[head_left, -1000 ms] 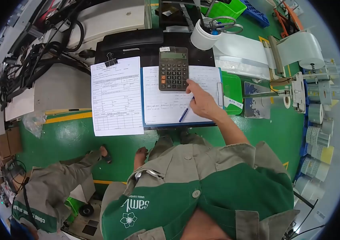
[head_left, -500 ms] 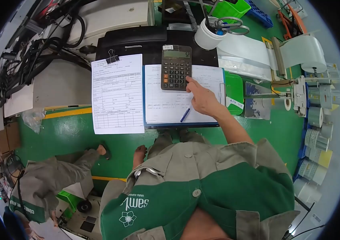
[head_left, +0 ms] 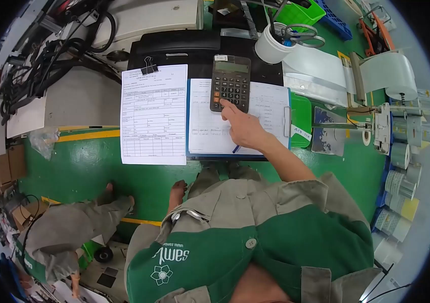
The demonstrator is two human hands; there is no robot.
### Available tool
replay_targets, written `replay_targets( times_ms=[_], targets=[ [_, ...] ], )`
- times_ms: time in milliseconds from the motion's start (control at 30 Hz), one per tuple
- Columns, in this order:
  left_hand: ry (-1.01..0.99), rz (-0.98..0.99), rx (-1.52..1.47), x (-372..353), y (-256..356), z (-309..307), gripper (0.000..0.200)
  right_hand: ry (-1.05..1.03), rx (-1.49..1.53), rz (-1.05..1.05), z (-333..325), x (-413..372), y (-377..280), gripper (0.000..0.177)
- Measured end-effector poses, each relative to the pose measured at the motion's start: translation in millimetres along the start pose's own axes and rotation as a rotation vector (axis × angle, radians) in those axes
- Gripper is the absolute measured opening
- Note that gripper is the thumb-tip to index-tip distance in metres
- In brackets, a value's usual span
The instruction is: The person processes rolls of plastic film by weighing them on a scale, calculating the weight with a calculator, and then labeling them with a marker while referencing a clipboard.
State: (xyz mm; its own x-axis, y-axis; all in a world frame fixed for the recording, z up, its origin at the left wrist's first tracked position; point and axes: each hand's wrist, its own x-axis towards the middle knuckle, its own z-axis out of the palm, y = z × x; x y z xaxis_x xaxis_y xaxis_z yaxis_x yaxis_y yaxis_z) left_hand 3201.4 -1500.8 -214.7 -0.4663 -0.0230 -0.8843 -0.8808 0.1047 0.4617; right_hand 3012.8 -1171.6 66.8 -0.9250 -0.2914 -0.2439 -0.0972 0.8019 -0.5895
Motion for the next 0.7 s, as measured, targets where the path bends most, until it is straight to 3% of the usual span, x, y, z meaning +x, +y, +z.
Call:
replay_targets(
  times_ms=[100, 200, 333, 433, 467, 567, 600, 700],
  targets=[
    [0.002, 0.115, 0.159, -1.1, -10.0, -1.8, 0.02, 0.035, 0.217, -0.021, -9.7, 1.0, 8.2, 0.033],
    [0.014, -0.027, -0.05, 1.1, -5.8, 0.0, 0.021, 0.105, 0.226, -0.011, -16.4, -14.5, 8.1, 0.046],
    [0.017, -0.034, 0.029, -6.4, 2.3, 2.8, 0.026, 0.066, 0.144, -0.013, -8.8, -22.2, 8.4, 0.05],
    [0.05, 0.036, 0.059, -19.4, 14.1, 10.0, 0.025, 0.027, -0.048, -0.028, 1.0, -21.6, 14.7, 0.047],
    [0.06, 0.057, 0.127, -20.1, 17.1, 10.6, 0.025, 0.021, -0.033, -0.023, 0.1, -20.8, 15.3, 0.037],
    [0.008, 0.157, 0.174, -8.4, 5.5, 4.1, 0.02, -0.003, 0.231, 0.029, -15.0, -18.9, 17.6, 0.033],
    [0.013, -0.018, 0.008, -6.8, 12.0, 4.9, 0.013, 0.133, 0.275, -0.034, -13.6, -18.7, 24.4, 0.029],
    [-0.001, 0.118, 0.167, -4.8, 4.7, 2.0, 0.008, 0.255, 0.248, 0.004, -19.8, -12.1, 36.3, 0.03]
  ],
)
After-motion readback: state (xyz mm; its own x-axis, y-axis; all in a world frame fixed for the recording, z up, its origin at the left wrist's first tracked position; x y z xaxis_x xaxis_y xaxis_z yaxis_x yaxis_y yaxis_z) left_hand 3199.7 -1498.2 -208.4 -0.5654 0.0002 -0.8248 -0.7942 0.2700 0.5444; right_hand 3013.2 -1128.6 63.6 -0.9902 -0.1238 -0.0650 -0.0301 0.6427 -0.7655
